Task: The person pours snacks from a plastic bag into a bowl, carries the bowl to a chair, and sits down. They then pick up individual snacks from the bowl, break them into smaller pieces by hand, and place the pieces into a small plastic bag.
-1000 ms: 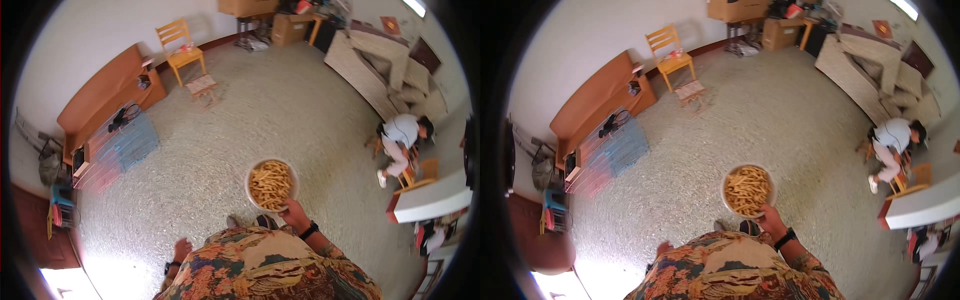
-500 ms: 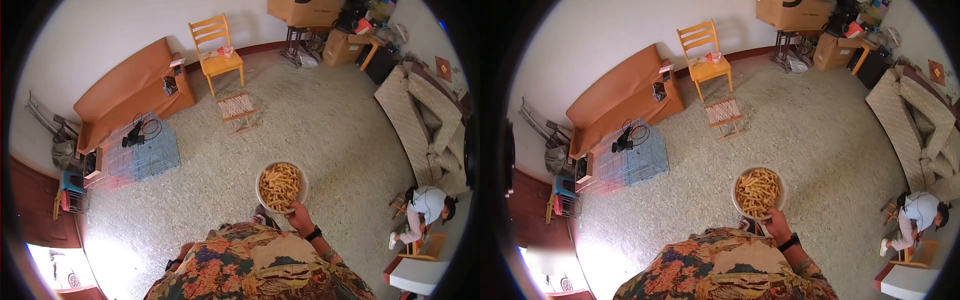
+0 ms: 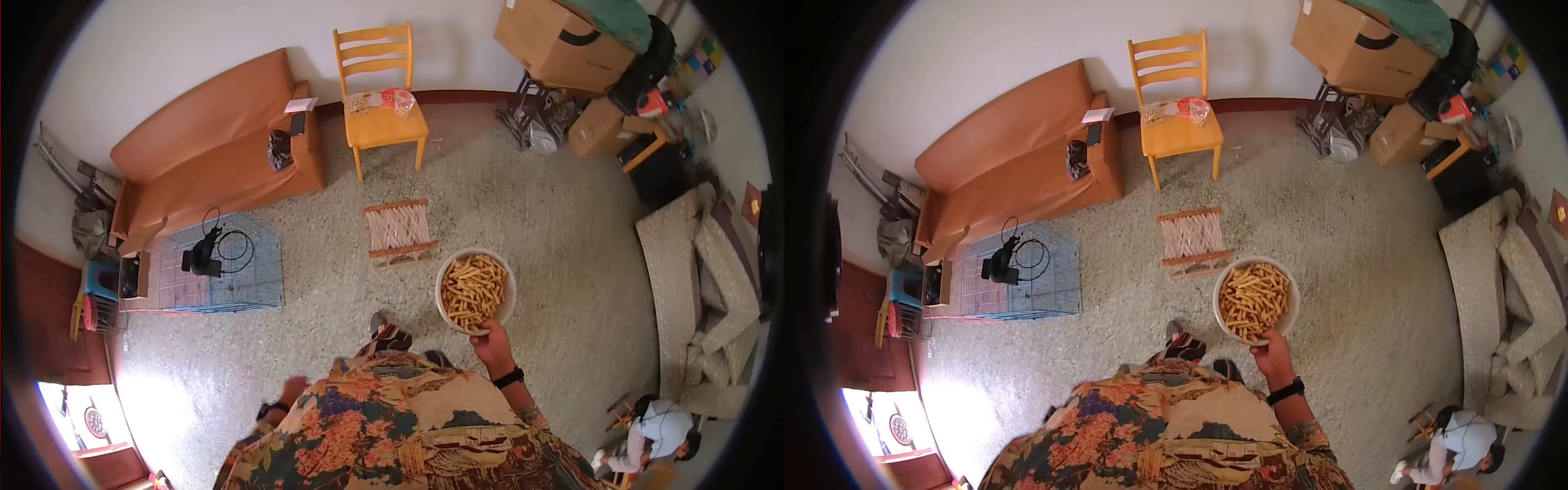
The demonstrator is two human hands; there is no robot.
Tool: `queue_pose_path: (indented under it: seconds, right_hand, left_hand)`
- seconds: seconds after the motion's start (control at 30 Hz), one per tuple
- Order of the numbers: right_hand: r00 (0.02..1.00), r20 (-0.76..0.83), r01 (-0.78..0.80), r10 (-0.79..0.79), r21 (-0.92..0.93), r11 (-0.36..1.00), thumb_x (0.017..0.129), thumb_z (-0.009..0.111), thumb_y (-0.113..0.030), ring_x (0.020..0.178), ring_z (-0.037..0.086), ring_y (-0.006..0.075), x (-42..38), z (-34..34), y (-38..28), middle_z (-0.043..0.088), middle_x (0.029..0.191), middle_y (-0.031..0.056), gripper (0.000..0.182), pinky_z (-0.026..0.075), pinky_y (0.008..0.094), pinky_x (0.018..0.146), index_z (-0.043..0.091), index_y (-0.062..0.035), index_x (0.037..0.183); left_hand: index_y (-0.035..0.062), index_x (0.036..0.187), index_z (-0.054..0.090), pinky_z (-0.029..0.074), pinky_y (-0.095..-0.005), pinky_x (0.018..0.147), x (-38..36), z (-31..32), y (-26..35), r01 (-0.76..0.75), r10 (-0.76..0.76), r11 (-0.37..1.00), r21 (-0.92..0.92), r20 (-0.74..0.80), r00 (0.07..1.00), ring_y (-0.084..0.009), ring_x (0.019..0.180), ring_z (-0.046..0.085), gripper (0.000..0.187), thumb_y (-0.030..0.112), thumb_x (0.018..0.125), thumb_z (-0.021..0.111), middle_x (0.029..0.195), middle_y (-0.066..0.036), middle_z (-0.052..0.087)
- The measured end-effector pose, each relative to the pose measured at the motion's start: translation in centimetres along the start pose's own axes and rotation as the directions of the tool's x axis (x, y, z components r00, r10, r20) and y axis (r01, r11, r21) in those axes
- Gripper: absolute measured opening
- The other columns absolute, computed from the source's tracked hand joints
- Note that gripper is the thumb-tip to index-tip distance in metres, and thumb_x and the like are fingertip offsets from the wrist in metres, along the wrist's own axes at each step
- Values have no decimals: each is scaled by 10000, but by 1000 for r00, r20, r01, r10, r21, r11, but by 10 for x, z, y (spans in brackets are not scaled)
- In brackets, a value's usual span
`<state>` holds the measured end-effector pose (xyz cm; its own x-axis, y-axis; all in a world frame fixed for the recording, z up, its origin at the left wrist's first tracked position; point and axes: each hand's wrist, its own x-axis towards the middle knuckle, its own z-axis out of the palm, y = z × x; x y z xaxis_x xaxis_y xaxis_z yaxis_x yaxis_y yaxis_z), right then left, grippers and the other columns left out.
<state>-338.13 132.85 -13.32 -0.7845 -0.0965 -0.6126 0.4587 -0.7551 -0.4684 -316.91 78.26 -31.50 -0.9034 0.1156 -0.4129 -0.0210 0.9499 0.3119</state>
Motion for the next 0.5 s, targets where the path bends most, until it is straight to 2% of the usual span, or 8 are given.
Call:
queue_pose_path:
  seconds: [0.03,0.07,0.13,0.2,0.27,0.33,0.4,0.5]
  right_hand:
    - [999,-40,-6,7,17,1000,813,466,-60,814,557,155,13,2,-8,577,1068,39,371,421,276,544,487,-67,1183]
    - [997,-76,-11,14,41,999,812,465,-60,816,559,153,29,7,-18,580,1068,37,375,422,274,550,487,-72,1186]
    - [997,-82,-14,16,15,1000,811,467,-61,801,555,146,60,16,-39,581,1058,35,374,418,266,546,487,-70,1185]
    - [997,-75,17,-17,-10,1000,812,470,-60,786,553,146,94,24,-61,582,1049,34,370,420,264,541,486,-65,1181]
    - [998,-56,16,-17,-18,1000,820,470,-60,772,549,148,126,36,-87,581,1043,38,351,418,268,538,486,-57,1170]
    - [1000,1,30,-30,-46,998,831,459,-57,775,546,154,168,47,-107,571,1050,45,346,420,277,533,476,-54,1176]
    - [1000,-21,-14,13,-35,999,833,450,-46,775,564,174,219,57,-128,558,1075,75,366,426,285,512,447,-44,1199]
    - [997,1,-79,79,-30,996,843,435,-35,784,584,203,283,83,-159,539,1106,111,387,433,298,488,412,-36,1230]
  left_hand:
    - [82,993,626,501,-388,663,33,-31,7,298,-191,713,-634,234,953,-227,803,632,325,375,880,544,911,-105,658]
    - [93,995,619,504,-350,603,69,-78,27,486,-364,19,-874,446,818,-196,728,630,292,353,888,540,869,-77,655]
    - [107,1017,597,475,-271,529,146,-166,76,531,-489,56,-846,440,753,-135,622,591,259,326,888,549,807,-39,627]
    - [103,1012,579,483,-301,582,213,-219,98,481,-504,163,-861,347,791,-147,658,596,292,346,853,608,807,-33,620]
    - [98,1055,586,481,-276,548,272,-248,118,449,-505,252,-857,279,816,-136,631,598,301,345,885,561,794,-34,623]
    - [101,1062,586,485,-282,557,323,-266,129,422,-501,252,-871,256,827,-137,647,602,305,349,886,560,809,-38,627]
    - [104,1070,587,488,-289,566,358,-274,147,384,-508,243,-891,221,833,-138,662,606,310,353,887,559,824,-42,631]
    - [85,1121,577,489,-296,577,392,-283,190,477,-507,131,-869,355,786,-139,685,602,315,295,888,556,839,-43,625]
